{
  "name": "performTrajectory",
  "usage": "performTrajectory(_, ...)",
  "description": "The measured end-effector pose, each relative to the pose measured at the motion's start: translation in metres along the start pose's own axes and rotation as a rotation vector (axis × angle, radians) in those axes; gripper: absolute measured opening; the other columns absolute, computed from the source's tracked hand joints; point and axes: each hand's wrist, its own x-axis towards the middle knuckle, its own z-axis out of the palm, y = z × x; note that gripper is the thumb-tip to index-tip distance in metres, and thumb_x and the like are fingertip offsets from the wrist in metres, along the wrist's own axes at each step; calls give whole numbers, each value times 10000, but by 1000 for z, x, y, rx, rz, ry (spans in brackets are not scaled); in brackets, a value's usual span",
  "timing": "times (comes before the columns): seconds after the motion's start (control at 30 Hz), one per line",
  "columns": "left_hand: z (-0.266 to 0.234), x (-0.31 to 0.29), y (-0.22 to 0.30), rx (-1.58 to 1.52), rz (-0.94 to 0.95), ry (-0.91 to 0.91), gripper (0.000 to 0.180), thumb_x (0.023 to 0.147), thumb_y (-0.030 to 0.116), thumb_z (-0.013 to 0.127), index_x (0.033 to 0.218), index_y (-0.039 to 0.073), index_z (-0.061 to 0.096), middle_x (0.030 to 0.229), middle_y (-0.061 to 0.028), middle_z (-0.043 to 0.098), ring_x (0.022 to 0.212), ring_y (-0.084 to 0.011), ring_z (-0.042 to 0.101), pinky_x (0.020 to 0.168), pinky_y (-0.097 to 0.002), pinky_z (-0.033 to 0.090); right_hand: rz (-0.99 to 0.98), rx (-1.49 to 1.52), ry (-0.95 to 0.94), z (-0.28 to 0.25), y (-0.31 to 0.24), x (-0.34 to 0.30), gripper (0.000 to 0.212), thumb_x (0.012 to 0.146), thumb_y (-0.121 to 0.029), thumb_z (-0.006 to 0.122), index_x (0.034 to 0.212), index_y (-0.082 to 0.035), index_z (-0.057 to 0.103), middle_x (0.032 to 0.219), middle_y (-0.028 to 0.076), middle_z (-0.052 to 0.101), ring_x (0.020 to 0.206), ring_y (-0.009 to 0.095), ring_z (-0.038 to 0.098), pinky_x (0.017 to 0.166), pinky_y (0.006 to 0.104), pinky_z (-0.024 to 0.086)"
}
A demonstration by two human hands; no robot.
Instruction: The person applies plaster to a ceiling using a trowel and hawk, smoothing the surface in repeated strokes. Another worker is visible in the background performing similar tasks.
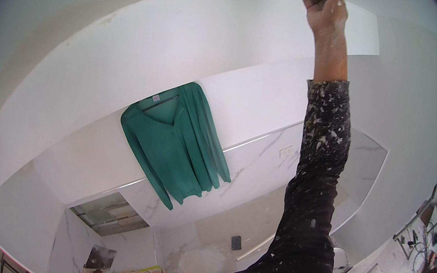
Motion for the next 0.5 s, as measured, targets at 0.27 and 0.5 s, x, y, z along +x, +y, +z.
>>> performTrajectory(0.27, 0, 4, -6, -67, 52, 128, 386, 807, 61, 709, 1174, -27, 626, 1165, -132, 636, 1077, -265, 548, 969, -387, 429, 193, 52, 113, 25, 85, -12, 311, 966, -49, 421, 1228, 119, 413, 1218, 274, 528, 1118, 416, 568, 961, 552, 548)
performTrajectory(0.5, -26, 9, -40, 54, 50, -37, 360, 816, 57, 683, 1162, -29, 631, 1199, -119, 619, 1081, -256, 534, 963, -411, 426, 232, 29, 166, 19, 109, 15, 335, 999, -110, 434, 1246, 114, 403, 1247, 310, 511, 1101, 446, 579, 926, 576, 566)
